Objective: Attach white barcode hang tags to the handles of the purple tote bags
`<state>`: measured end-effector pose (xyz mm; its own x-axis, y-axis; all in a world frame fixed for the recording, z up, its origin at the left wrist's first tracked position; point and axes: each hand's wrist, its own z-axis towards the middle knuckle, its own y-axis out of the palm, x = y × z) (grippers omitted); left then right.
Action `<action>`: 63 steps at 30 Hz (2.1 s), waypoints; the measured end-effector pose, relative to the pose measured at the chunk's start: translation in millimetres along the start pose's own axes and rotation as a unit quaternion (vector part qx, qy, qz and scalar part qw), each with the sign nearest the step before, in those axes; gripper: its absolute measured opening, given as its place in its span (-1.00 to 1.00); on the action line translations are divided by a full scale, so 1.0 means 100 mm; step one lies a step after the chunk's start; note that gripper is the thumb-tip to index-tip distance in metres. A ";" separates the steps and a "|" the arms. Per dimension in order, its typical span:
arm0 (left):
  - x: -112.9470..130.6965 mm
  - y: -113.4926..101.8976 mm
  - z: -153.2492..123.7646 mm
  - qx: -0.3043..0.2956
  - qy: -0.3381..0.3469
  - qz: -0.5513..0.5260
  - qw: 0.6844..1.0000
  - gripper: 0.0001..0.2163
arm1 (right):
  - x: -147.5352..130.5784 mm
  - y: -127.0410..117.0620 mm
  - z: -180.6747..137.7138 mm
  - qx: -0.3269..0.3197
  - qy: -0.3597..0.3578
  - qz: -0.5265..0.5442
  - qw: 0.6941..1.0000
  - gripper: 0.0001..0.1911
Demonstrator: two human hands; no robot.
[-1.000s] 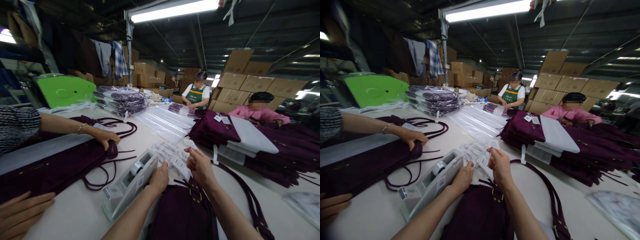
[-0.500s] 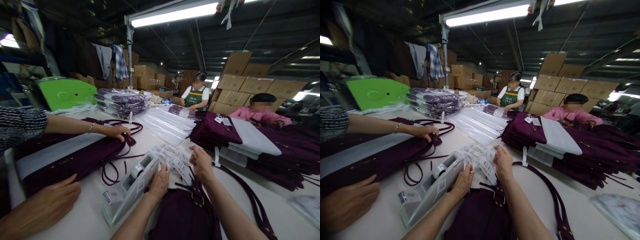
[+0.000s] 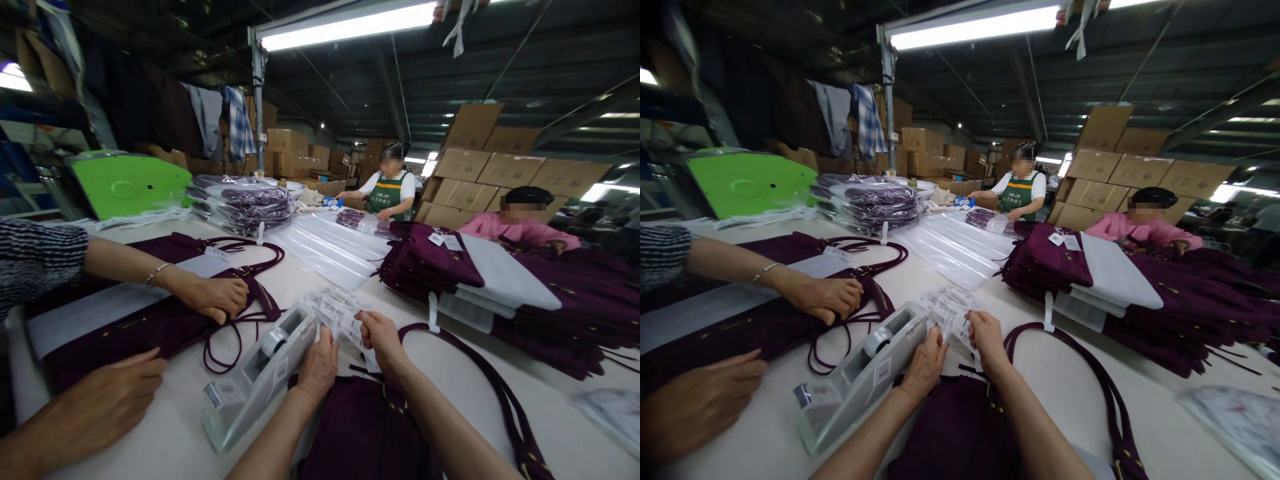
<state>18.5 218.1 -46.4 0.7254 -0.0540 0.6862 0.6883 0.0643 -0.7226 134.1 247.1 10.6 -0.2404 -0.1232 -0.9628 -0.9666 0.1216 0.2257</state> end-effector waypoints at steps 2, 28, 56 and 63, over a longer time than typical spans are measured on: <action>0.00 0.00 0.00 0.003 -0.005 -0.001 1.000 -0.98 | -0.09 0.00 0.00 -0.023 0.014 -0.009 1.000 -0.75; -0.03 0.04 -0.03 0.050 -0.017 -0.053 0.997 -0.97 | -0.08 -0.20 0.21 0.092 -0.050 0.077 0.992 -0.73; 0.49 -0.49 -0.48 0.030 0.180 0.162 0.970 -0.68 | -0.56 -1.02 -1.28 0.146 -0.103 0.132 0.975 -0.55; 1.18 -0.29 -0.97 -0.158 0.229 -0.119 0.953 -0.70 | -0.43 -1.11 -1.64 0.141 -0.114 0.168 0.969 -0.54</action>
<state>84.5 113.4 47.2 0.4250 -0.4638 0.7774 0.7481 -0.3036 -0.5901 236.8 77.4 51.4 -0.4799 0.1868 -0.8572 -0.7671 0.3848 0.5133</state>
